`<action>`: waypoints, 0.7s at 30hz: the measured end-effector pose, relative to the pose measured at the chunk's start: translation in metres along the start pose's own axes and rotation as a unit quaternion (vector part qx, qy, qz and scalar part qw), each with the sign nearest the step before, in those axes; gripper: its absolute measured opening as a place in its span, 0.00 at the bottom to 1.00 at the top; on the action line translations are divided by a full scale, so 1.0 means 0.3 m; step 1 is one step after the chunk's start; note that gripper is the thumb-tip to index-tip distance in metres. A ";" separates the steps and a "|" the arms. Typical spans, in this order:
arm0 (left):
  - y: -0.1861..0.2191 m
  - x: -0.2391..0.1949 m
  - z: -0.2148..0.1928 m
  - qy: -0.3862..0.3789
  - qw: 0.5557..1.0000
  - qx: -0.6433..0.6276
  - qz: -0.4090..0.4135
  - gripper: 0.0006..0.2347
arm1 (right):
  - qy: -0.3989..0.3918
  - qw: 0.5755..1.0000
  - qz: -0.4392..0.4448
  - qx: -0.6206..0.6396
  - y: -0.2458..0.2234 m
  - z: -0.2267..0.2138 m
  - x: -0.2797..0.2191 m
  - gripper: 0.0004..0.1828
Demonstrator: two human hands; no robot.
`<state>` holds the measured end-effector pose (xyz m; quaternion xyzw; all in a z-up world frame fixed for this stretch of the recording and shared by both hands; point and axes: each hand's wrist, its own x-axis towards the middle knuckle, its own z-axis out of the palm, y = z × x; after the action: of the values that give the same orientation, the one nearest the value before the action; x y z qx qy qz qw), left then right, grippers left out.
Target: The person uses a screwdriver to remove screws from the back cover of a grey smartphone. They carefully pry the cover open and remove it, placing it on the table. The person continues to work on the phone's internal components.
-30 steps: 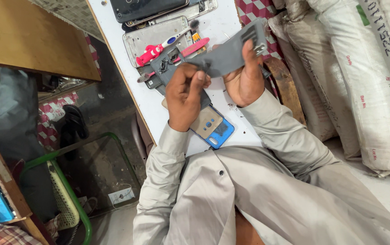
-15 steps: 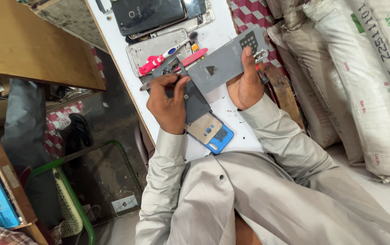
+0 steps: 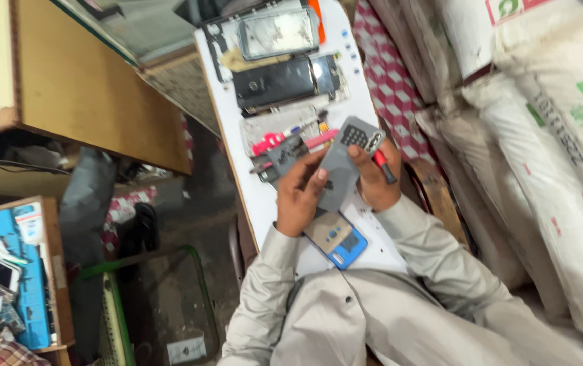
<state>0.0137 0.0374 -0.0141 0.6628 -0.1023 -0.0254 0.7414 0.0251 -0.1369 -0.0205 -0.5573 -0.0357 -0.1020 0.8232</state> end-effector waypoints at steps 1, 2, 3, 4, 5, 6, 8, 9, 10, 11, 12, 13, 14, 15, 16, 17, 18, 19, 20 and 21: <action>-0.008 0.000 -0.003 -0.029 0.999 -0.018 -0.017 0.21 | 0.009 0.996 -0.019 -0.081 -0.006 0.001 0.003 0.21; -0.012 -0.001 -0.004 -0.044 0.999 0.000 -0.011 0.21 | 0.020 0.986 -0.039 -0.161 -0.012 -0.001 0.005 0.21; -0.012 -0.003 -0.002 -0.058 0.998 0.018 -0.005 0.22 | 0.026 0.982 -0.044 -0.182 -0.016 -0.002 0.007 0.21; -0.009 -0.005 -0.001 -0.072 0.997 0.037 0.001 0.23 | 0.033 0.977 -0.049 -0.203 -0.017 -0.003 0.009 0.21; -0.004 -0.007 0.003 -0.088 0.994 -0.047 -0.041 0.23 | 0.041 0.972 -0.054 -0.224 -0.014 -0.002 0.014 0.22; 0.002 -0.013 0.014 -0.104 0.982 -0.132 -0.085 0.23 | 0.036 0.972 -0.081 -0.216 -0.013 -0.002 0.017 0.23; 0.004 -0.010 0.013 -0.120 0.972 -0.180 -0.091 0.23 | 0.028 0.970 -0.130 -0.201 0.004 -0.004 0.017 0.25; -0.002 -0.005 0.011 -0.119 0.981 -0.145 -0.054 0.23 | 0.026 0.965 -0.149 -0.215 0.017 -0.007 0.013 0.27; -0.008 0.000 0.008 -0.118 0.987 -0.108 -0.017 0.22 | 0.024 0.959 -0.168 -0.228 0.030 -0.008 0.010 0.29; -0.016 0.002 0.009 -0.089 0.993 -0.078 0.014 0.22 | 0.023 0.952 -0.186 -0.241 0.040 -0.010 0.002 0.32; -0.024 0.010 0.009 -0.060 0.996 -0.046 0.047 0.21 | 0.011 0.958 -0.198 -0.205 0.053 -0.005 0.000 0.32; -0.032 0.012 0.011 -0.030 0.996 -0.014 0.081 0.21 | -0.003 0.963 -0.210 -0.168 0.063 -0.002 -0.006 0.32; -0.038 0.014 0.012 -0.008 0.998 -0.034 0.054 0.21 | -0.020 0.966 -0.223 -0.129 0.071 0.006 0.003 0.33; -0.042 0.017 0.015 0.013 0.998 -0.055 0.028 0.22 | -0.016 0.965 -0.214 -0.148 0.075 0.012 0.011 0.34; -0.044 0.015 0.014 0.037 0.996 -0.078 0.000 0.22 | -0.012 0.965 -0.203 -0.167 0.072 0.016 0.005 0.34; -0.045 0.017 0.008 0.039 0.994 -0.102 -0.003 0.22 | -0.008 0.963 -0.192 -0.187 0.069 0.023 0.002 0.35; -0.047 0.013 0.009 0.041 0.991 -0.128 -0.009 0.22 | -0.020 0.962 -0.178 -0.205 0.060 0.022 -0.003 0.34; -0.047 0.013 0.008 0.043 0.987 -0.154 -0.014 0.21 | -0.032 0.960 -0.164 -0.223 0.051 0.024 -0.004 0.33; -0.047 0.014 0.010 0.039 0.986 -0.162 -0.003 0.21 | -0.043 0.957 -0.149 -0.244 0.040 0.028 -0.005 0.31; -0.046 0.019 0.008 0.034 0.985 -0.169 0.009 0.22 | -0.058 0.947 -0.178 -0.263 0.030 0.035 -0.001 0.31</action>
<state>0.0203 0.0324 -0.0267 0.5273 -0.0772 -0.0132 0.8461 0.0271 -0.1241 -0.0247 -0.7434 -0.1541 -0.2197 0.6127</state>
